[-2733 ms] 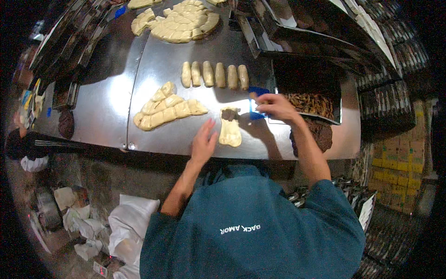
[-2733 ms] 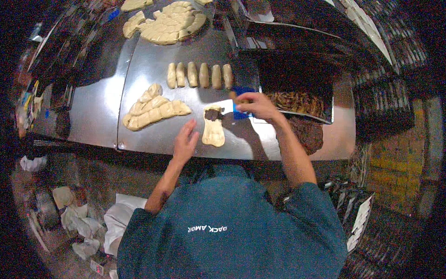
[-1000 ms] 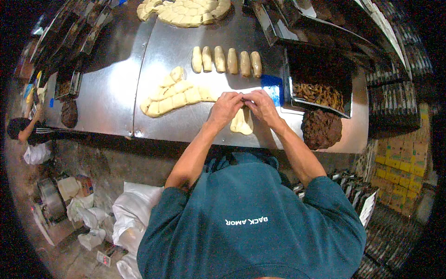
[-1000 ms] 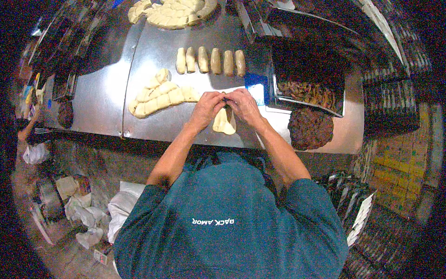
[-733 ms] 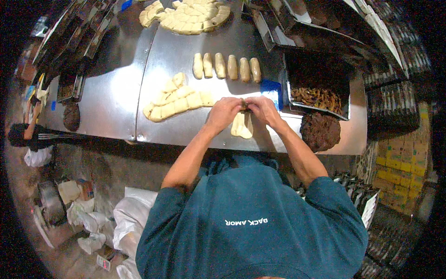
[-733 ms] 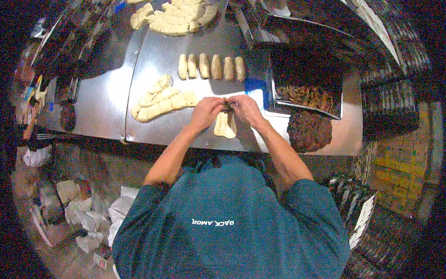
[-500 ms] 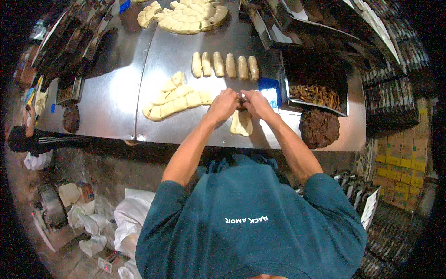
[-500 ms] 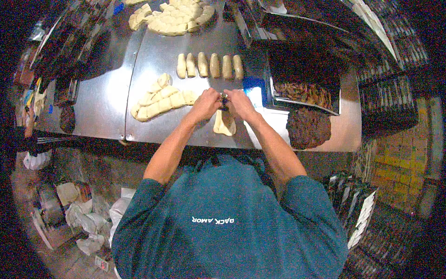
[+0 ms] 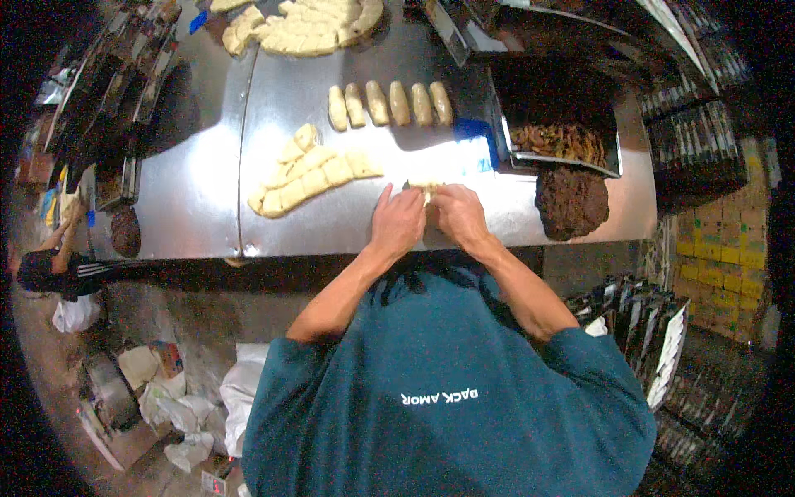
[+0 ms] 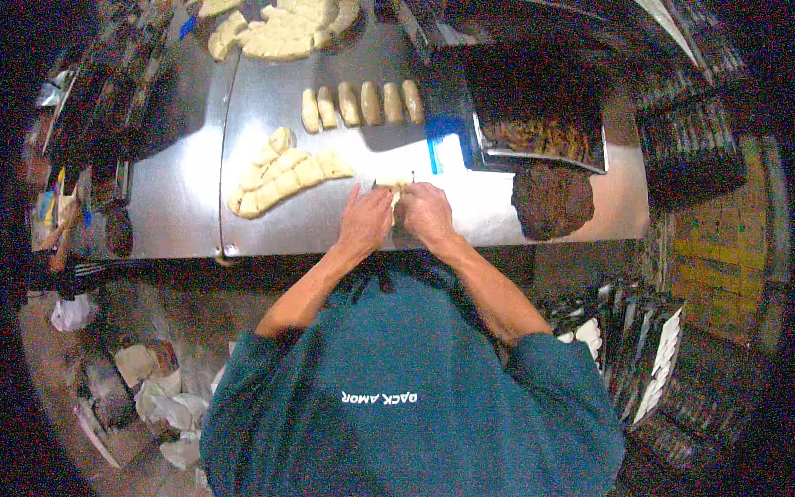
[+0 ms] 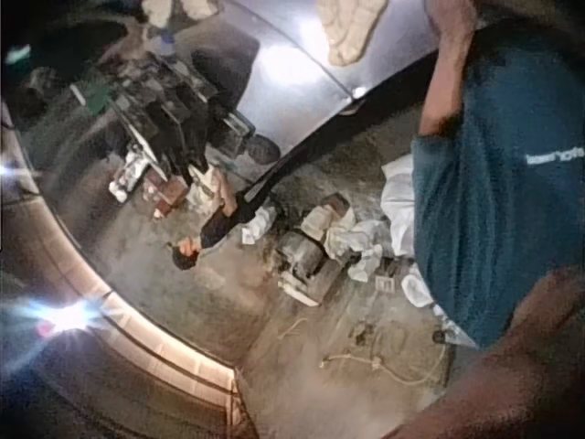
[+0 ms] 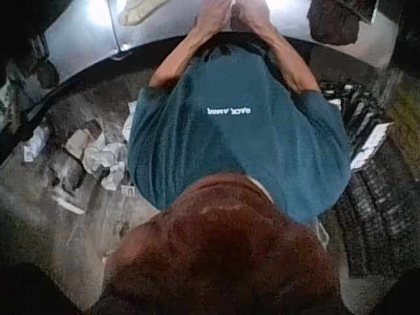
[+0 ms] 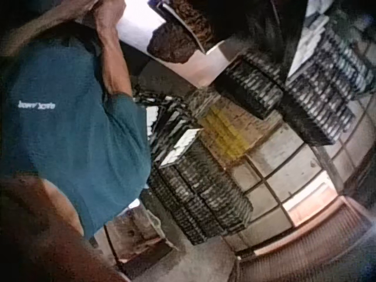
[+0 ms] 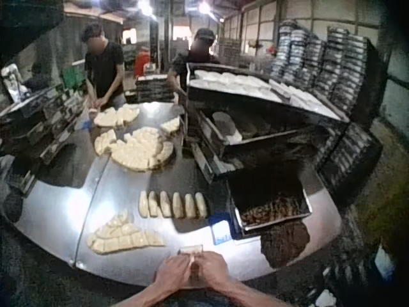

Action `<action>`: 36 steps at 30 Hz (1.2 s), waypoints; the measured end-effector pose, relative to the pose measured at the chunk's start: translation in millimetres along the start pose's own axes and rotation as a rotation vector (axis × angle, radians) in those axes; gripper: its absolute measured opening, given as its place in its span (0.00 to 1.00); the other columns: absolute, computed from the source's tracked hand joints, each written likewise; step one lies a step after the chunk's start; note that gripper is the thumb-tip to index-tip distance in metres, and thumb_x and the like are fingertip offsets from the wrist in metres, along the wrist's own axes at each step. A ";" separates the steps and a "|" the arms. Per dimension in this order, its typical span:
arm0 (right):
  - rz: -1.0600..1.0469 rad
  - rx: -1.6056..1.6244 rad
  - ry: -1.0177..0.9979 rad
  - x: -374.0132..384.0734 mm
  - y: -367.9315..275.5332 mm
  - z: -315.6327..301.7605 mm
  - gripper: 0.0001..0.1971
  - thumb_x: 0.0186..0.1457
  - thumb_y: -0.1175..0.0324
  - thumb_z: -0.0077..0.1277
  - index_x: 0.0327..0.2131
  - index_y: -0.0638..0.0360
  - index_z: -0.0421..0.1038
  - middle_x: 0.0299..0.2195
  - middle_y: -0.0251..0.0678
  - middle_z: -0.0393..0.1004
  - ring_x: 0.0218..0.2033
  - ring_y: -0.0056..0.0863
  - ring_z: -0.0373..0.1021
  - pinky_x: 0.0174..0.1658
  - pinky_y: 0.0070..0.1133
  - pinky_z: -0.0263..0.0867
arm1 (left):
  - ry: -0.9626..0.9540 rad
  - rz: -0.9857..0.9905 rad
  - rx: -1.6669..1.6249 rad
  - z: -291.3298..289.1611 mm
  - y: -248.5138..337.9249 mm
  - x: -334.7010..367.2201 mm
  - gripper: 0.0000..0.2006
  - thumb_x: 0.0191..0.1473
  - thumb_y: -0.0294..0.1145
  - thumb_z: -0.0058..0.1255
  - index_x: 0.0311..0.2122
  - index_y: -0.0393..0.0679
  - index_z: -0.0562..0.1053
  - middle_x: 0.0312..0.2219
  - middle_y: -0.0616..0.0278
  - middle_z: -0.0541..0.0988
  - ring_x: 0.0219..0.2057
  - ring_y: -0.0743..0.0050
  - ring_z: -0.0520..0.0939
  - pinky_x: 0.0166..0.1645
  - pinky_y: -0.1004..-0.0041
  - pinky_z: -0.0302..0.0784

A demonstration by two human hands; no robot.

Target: The person fills small pieces of dough with a dark filling, rolls them into logs, and places them on a metal tray. They repeat this process multiple times, arranging the finished pastries in rows on the tray.

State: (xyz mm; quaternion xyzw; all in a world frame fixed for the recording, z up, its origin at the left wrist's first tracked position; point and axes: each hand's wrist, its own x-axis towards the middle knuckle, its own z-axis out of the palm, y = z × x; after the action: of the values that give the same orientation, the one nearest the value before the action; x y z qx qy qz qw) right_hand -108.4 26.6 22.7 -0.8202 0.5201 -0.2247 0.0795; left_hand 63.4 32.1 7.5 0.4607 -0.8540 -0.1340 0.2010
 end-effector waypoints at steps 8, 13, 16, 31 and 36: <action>-0.046 -0.055 0.140 -26.6 -8.3 23.1 0.19 0.47 0.74 0.45 0.45 0.65 0.69 0.48 0.43 0.68 0.49 0.40 0.65 0.49 0.33 0.62 | 0.158 0.128 0.058 17.5 12.4 -12.5 0.22 0.47 0.25 0.44 0.49 0.29 0.66 0.49 0.45 0.71 0.54 0.53 0.69 0.62 0.52 0.55; 0.224 0.040 -0.150 -6.2 -21.1 -7.8 0.16 0.48 0.74 0.44 0.42 0.59 0.71 0.48 0.39 0.68 0.50 0.38 0.64 0.50 0.33 0.60 | 0.122 0.043 -0.052 1.8 1.1 -9.0 0.21 0.45 0.24 0.43 0.48 0.33 0.67 0.48 0.50 0.72 0.54 0.58 0.70 0.63 0.49 0.48; 0.120 -0.081 0.116 -10.3 -22.5 10.4 0.17 0.49 0.73 0.44 0.45 0.60 0.69 0.50 0.40 0.66 0.51 0.37 0.63 0.51 0.33 0.59 | 0.186 0.053 -0.011 3.6 8.4 -5.2 0.18 0.44 0.24 0.42 0.44 0.36 0.68 0.51 0.50 0.70 0.55 0.59 0.69 0.63 0.45 0.43; 0.078 -0.150 0.163 -50.6 -41.1 25.4 0.20 0.48 0.71 0.46 0.47 0.62 0.68 0.50 0.42 0.66 0.52 0.38 0.63 0.52 0.34 0.58 | 0.166 0.139 0.054 13.1 17.9 -33.6 0.17 0.44 0.23 0.43 0.43 0.37 0.70 0.51 0.51 0.71 0.56 0.62 0.68 0.64 0.44 0.40; 0.063 -0.134 0.078 -56.4 -46.8 17.3 0.20 0.48 0.71 0.45 0.47 0.61 0.67 0.48 0.39 0.67 0.52 0.37 0.63 0.51 0.34 0.57 | 0.075 0.094 0.052 16.9 16.6 -51.7 0.17 0.44 0.25 0.44 0.42 0.36 0.71 0.51 0.52 0.70 0.57 0.61 0.68 0.64 0.43 0.39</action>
State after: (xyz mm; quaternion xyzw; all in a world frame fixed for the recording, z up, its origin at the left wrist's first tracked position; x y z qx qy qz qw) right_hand -82.5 95.9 8.2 -0.7976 0.5621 -0.2187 0.0111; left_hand 68.9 85.3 -11.9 0.4296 -0.8699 -0.0849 0.2270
